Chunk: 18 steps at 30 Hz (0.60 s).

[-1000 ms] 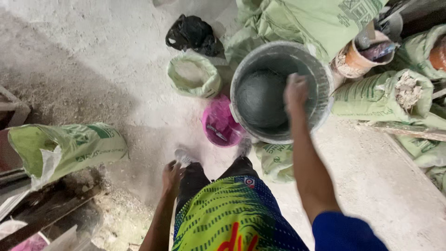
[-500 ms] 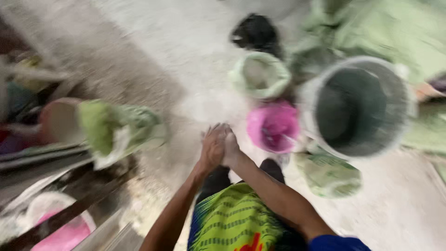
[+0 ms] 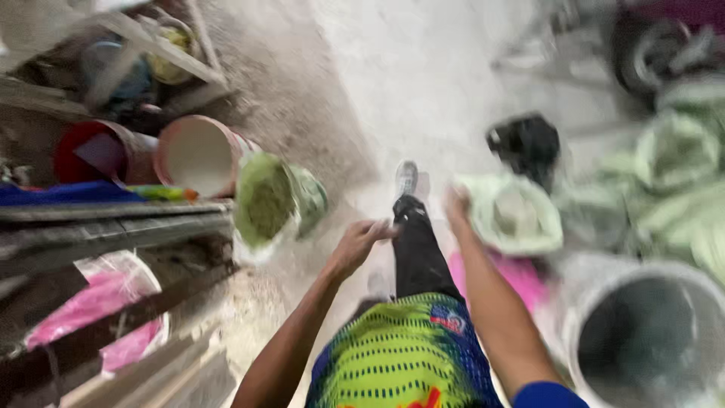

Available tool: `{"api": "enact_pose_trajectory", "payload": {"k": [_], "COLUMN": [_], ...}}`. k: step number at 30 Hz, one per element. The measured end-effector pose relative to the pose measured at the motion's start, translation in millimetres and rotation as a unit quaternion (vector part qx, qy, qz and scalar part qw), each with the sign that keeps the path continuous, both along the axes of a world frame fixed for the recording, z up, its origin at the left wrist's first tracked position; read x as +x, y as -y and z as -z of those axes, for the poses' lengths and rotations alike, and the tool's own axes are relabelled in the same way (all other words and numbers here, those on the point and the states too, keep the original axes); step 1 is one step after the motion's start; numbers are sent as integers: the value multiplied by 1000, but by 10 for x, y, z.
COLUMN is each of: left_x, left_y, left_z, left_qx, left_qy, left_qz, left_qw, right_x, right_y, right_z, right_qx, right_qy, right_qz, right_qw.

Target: The person scrubs long decorative plaster cornice moldings with a pink sponge, wiping along their grooved surfaces. They then open a gypsum casting bag, scoop powder into a bucket, mix it with water by hand, and carry the bucket back toward the moldings.

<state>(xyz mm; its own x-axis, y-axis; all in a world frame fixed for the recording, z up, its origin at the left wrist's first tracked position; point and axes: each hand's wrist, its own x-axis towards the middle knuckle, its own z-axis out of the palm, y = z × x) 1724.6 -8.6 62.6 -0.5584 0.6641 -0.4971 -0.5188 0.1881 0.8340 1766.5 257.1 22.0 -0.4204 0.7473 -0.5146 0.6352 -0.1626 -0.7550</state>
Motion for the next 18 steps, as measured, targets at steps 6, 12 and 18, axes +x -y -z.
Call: {"api": "enact_pose_trajectory", "payload": {"k": [6, 12, 18], "left_x": [-1755, -3277, -4940], "left_y": [396, 214, -95], "left_z": [347, 127, -931], "left_qx": [-83, -221, -137], "left_qy": [-66, 45, -82], "left_qz": [-321, -394, -498], "left_qw": [941, 891, 853], "right_x": [213, -681, -2993], "right_y": [-655, -1139, -2051], "right_z": [54, -238, -90], "right_qx": [73, 8, 74], "right_qy": [322, 410, 319], "right_qz": [-223, -244, -408], "right_qw": [917, 879, 852]}}
